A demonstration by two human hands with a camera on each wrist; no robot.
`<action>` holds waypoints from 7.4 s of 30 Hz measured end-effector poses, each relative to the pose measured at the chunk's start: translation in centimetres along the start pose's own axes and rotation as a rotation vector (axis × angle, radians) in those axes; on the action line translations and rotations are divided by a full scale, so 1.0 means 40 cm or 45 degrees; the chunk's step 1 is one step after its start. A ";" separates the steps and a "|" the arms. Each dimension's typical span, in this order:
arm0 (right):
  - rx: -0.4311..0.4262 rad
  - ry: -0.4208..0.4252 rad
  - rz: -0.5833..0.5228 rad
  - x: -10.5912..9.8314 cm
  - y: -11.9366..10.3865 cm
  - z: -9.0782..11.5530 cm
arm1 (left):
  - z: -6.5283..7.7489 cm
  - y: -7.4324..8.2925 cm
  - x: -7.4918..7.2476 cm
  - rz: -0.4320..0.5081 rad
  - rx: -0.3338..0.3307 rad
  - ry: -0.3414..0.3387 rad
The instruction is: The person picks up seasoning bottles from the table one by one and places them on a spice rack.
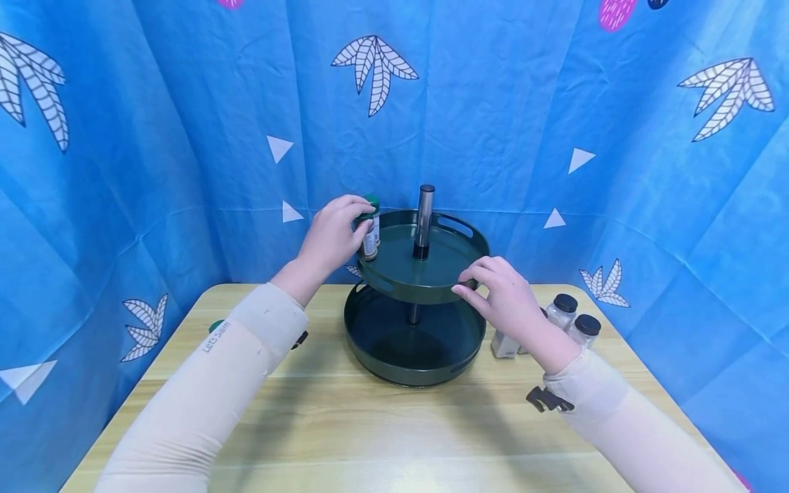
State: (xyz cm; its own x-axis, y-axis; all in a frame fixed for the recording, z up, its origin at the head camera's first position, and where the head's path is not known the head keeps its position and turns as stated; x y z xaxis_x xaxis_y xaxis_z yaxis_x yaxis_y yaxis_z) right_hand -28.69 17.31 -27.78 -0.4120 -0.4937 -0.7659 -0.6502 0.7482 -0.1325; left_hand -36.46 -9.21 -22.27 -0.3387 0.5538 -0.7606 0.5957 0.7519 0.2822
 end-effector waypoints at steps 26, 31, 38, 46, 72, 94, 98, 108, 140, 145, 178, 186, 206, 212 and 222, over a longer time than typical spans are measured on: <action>0.002 0.000 -0.007 0.000 -0.004 0.001 | -0.012 0.005 0.000 -0.056 -0.041 -0.023; 0.009 -0.007 -0.010 0.002 -0.002 0.003 | -0.007 0.006 -0.004 -0.055 -0.044 -0.003; 0.016 -0.005 -0.016 -0.001 -0.002 0.003 | -0.002 0.015 -0.008 -0.059 -0.014 0.012; 0.015 -0.002 -0.015 0.001 -0.001 0.004 | 0.015 0.017 -0.015 -0.084 0.017 0.043; 0.004 0.012 -0.012 -0.001 -0.002 0.003 | 0.109 -0.004 -0.037 -0.077 -0.003 0.099; 0.007 0.012 -0.019 0.002 -0.001 0.006 | 0.179 -0.059 -0.032 -0.149 -0.064 0.099; 0.012 0.009 -0.015 0.002 -0.001 0.006 | 0.193 -0.069 -0.031 -0.148 -0.088 0.085; 0.004 0.006 -0.014 -0.001 -0.004 0.004 | 0.226 -0.099 -0.031 -0.157 -0.147 0.088; 0.022 -0.031 -0.005 -0.006 -0.011 -0.001 | 0.351 -0.224 -0.010 -0.182 -0.248 0.114; 0.028 -0.041 -0.005 -0.006 -0.012 -0.001 | 0.369 -0.244 -0.009 -0.189 -0.266 0.118; 0.042 -0.052 -0.003 -0.002 -0.003 -0.002 | 0.445 -0.344 0.043 -0.230 -0.371 0.040; 0.033 -0.050 -0.012 0.000 -0.003 0.000 | 0.453 -0.364 0.046 -0.245 -0.397 0.011; 0.021 -0.031 -0.008 -0.002 -0.006 -0.001 | 0.458 -0.381 0.050 -0.254 -0.432 -0.139; 0.030 -0.033 -0.001 -0.002 -0.006 -0.001 | 0.454 -0.386 0.054 -0.248 -0.399 -0.143; 0.020 -0.031 -0.002 -0.006 -0.011 -0.002 | 0.451 -0.386 0.055 -0.245 -0.396 -0.155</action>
State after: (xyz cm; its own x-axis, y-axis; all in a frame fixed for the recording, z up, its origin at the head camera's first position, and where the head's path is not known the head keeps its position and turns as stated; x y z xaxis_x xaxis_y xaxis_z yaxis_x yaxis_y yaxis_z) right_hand -28.35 17.07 -27.47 -0.3950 -0.4843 -0.7807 -0.6405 0.7543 -0.1438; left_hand -33.28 -26.05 -38.85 -0.3224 0.3598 -0.8756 0.2743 0.9208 0.2773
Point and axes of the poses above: each hand's wrist, its own z-axis away from the middle knuckle, its own x-axis out of the palm, y = z × x, the point moved 5 cm from there along -z, towards the middle knuckle, and after that the axes turned 4 degrees about -y, right-handed, at the moved point
